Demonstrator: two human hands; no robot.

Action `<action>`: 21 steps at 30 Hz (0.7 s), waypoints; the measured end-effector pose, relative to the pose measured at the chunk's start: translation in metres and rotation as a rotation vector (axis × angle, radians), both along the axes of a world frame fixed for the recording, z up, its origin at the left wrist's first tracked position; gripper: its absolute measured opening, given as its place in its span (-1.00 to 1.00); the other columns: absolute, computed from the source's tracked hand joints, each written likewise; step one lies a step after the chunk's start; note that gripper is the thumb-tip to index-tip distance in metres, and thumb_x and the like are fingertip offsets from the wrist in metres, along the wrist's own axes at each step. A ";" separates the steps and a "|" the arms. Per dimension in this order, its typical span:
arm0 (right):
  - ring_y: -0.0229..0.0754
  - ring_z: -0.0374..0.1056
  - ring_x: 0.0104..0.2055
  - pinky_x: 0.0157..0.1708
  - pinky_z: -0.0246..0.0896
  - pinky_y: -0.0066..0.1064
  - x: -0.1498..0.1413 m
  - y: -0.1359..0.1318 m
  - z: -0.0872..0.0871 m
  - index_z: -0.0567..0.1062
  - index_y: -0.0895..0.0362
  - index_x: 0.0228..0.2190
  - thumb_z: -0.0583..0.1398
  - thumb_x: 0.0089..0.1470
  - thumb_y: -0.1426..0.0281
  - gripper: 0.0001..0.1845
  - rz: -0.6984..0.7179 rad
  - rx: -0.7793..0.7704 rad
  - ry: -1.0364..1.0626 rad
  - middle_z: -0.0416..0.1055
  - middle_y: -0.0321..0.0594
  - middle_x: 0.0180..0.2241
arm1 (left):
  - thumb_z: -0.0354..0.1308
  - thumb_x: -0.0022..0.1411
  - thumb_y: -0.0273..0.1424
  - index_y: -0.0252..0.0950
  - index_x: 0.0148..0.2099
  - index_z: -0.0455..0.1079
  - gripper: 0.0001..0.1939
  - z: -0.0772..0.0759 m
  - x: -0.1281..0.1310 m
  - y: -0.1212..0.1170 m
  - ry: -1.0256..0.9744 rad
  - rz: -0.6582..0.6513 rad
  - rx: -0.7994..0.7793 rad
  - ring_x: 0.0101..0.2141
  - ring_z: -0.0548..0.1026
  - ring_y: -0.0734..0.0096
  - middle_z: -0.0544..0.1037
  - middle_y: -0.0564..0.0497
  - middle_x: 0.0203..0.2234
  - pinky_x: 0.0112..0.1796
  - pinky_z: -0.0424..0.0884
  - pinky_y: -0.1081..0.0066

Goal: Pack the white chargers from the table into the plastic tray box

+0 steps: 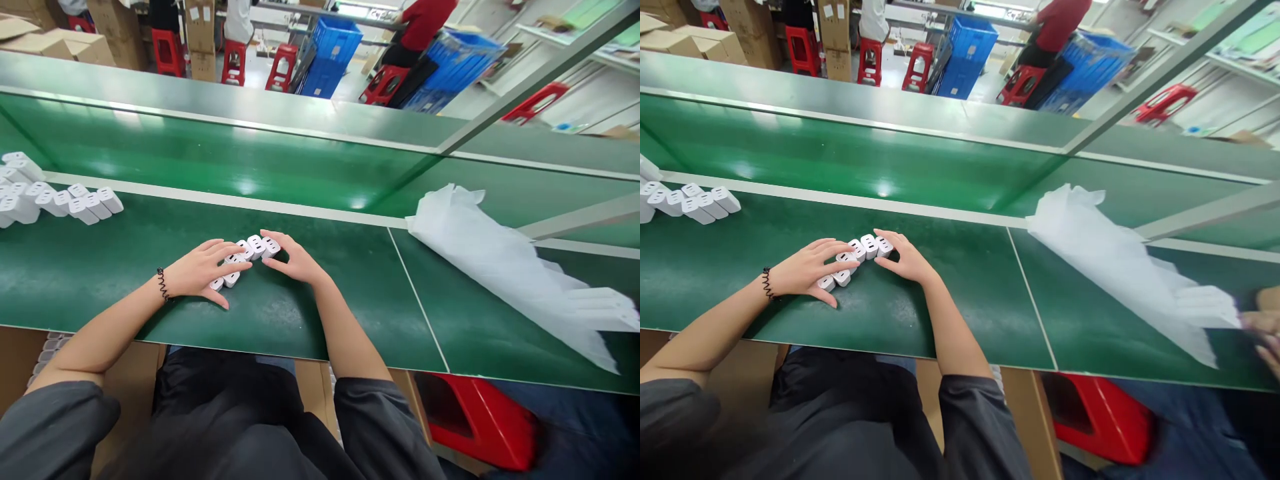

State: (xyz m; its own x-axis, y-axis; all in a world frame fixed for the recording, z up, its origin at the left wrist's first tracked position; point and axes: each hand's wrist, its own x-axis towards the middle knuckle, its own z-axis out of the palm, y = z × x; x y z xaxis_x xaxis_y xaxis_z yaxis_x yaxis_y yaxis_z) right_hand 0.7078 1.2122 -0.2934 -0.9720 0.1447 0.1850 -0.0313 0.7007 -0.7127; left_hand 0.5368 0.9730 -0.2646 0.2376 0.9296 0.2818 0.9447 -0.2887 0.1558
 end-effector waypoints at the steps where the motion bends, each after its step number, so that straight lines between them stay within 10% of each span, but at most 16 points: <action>1: 0.01 0.24 0.21 0.15 0.25 0.01 -0.001 0.001 -0.001 0.26 -0.02 0.24 0.20 0.16 0.22 -0.37 -0.014 -0.004 0.001 0.33 -0.12 0.20 | 0.20 0.04 0.21 -0.19 0.33 0.17 -0.06 0.000 -0.004 0.000 -0.006 0.022 0.000 0.19 0.31 -0.10 0.29 -0.30 0.23 0.18 0.25 -0.04; 9: 0.03 0.03 0.36 0.32 -0.04 0.10 -0.008 0.004 -0.003 0.23 -0.01 0.26 0.16 0.14 0.28 -0.35 0.002 0.113 0.153 0.17 -0.13 0.31 | 0.12 0.02 0.30 -0.27 0.41 0.00 0.10 0.002 0.014 0.001 -0.022 0.220 -0.029 0.21 0.28 -0.16 0.15 -0.34 0.31 0.13 0.32 -0.05; 21: 0.14 0.23 0.07 0.14 0.14 0.06 -0.006 -0.011 0.000 0.52 0.02 -0.18 0.23 0.09 0.03 -0.61 -0.175 0.378 0.149 0.36 -0.05 -0.08 | 0.01 0.36 -0.04 -0.20 0.28 0.26 -0.44 -0.011 0.024 0.006 0.046 0.306 0.006 0.04 0.47 0.10 0.30 -0.19 0.26 -0.05 0.48 0.18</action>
